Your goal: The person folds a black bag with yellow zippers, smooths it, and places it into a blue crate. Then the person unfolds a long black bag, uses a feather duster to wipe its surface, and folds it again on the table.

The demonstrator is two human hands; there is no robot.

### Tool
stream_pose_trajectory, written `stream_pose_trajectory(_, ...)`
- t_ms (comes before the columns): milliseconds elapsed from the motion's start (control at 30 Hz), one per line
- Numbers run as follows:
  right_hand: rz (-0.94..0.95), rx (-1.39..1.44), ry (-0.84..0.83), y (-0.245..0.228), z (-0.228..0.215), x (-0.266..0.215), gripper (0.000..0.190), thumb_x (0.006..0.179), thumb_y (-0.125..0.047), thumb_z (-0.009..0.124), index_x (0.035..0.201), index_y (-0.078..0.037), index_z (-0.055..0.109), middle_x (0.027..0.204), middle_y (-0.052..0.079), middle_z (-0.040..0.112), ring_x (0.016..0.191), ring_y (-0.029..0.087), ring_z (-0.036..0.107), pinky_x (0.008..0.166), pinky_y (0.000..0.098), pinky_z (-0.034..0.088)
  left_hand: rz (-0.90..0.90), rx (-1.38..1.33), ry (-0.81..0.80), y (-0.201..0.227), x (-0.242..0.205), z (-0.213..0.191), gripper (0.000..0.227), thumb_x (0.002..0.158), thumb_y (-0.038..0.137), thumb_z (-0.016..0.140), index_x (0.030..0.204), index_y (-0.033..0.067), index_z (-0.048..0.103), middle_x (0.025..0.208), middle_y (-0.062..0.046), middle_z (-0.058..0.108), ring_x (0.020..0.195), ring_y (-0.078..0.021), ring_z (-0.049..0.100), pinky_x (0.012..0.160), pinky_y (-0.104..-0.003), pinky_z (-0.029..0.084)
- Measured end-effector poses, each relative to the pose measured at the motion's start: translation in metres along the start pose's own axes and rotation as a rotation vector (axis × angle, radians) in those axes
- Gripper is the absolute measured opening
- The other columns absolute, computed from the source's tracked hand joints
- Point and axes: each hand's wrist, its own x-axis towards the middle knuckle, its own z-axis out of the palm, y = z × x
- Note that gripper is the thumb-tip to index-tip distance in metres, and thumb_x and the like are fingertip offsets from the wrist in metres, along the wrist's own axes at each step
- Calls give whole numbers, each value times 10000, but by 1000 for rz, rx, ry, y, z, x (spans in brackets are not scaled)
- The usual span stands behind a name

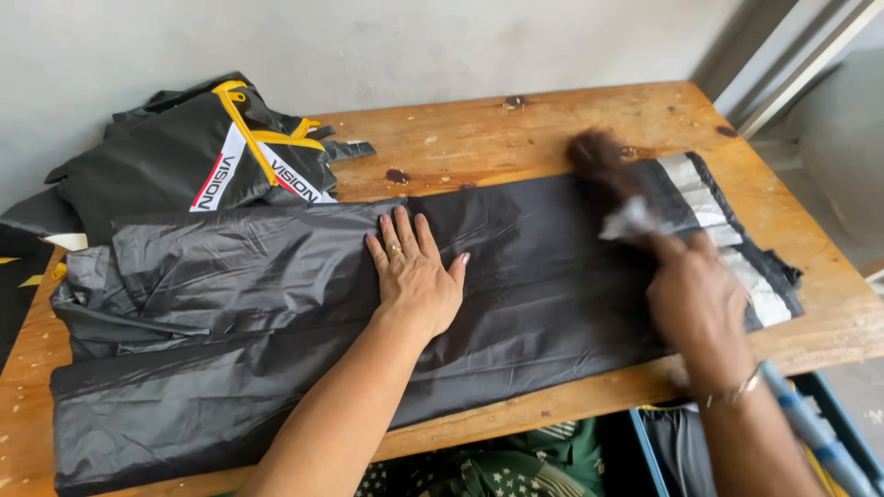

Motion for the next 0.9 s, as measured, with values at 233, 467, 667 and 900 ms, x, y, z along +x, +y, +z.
stream_pose_trajectory(233, -424, 95, -11, -67, 3, -60, 680, 786, -67, 524, 1407, -341, 552, 1018, 46, 535, 599, 372, 683, 415, 494, 568, 68, 38, -80, -3, 1, 10, 730, 919, 380, 426, 1539, 6, 332, 1614, -281, 244, 1508, -518, 150, 1198, -729, -5)
stream_pose_trajectory(467, 154, -35, -322, 42, 11, 25, 676, 881, -125, 395, 1484, -393, 538, 1276, 212, 590, 1015, 532, 724, 899, 583, 554, -7, -17, -15, -3, 4, 17, 903, 1007, 644, 276, 1590, -29, 124, 1675, -308, -11, 1540, -493, -33, 1206, -669, -41)
stream_pose_trajectory(667, -98, 215, 70, 11, -6, -10, 646, 873, -84, 586, 1450, -368, 647, 1056, 114, 594, 662, 438, 677, 576, 533, 552, 14, 10, 94, -3, 5, 30, 901, 1001, 633, 304, 1571, -54, 177, 1656, -343, 55, 1528, -524, 22, 1197, -696, -5)
stream_pose_trajectory(900, -561, 213, -28, -64, 12, -45, 657, 818, -14, 512, 1429, -244, 584, 948, 83, 505, 561, 361, 664, 391, 477, 557, 89, -46, -182, -1, -4, -12, 626, 992, 334, 346, 1585, 141, 293, 1584, -272, 339, 1491, -514, 240, 1187, -776, 27)
